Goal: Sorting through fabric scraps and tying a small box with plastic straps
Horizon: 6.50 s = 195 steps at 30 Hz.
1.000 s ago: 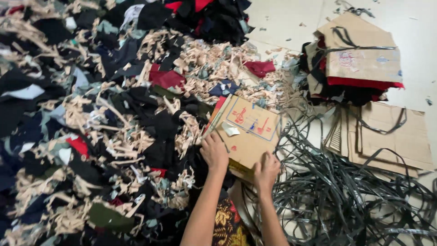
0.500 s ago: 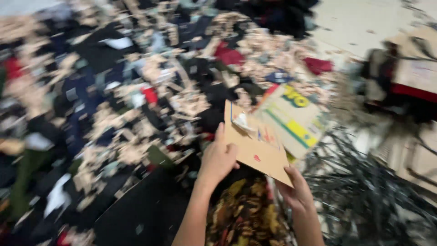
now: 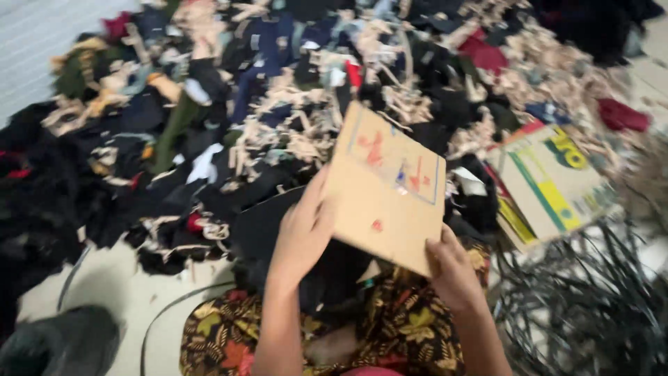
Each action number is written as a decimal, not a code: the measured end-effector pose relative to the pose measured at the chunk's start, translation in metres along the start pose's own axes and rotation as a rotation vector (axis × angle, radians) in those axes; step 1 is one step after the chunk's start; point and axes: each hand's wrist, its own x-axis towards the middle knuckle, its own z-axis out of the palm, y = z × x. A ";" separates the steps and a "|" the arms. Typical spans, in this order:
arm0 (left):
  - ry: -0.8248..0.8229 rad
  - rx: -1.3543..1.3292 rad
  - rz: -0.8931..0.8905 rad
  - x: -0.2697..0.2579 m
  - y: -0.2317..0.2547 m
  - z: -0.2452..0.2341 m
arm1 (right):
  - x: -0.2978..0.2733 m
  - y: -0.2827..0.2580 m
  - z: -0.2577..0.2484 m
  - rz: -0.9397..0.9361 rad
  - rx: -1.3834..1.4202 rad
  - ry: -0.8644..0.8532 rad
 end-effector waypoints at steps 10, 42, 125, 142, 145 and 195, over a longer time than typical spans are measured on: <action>0.175 -0.011 -0.582 -0.143 -0.182 0.005 | 0.014 0.046 0.062 -0.044 -0.913 -0.335; -0.012 0.627 -0.263 -0.055 -0.180 0.046 | 0.092 0.150 0.112 -1.265 -1.979 -0.395; -0.116 0.150 0.164 -0.060 -0.219 0.052 | 0.102 0.010 0.250 -1.649 -1.600 -0.718; 0.398 0.058 0.258 -0.063 -0.207 0.071 | 0.430 0.166 0.239 0.169 -2.089 -1.560; 0.326 0.120 0.277 -0.065 -0.219 0.082 | 0.439 0.143 0.275 0.277 -2.259 -1.253; 0.449 0.486 0.218 -0.030 -0.206 0.093 | 0.357 0.046 0.331 0.249 -2.217 -1.335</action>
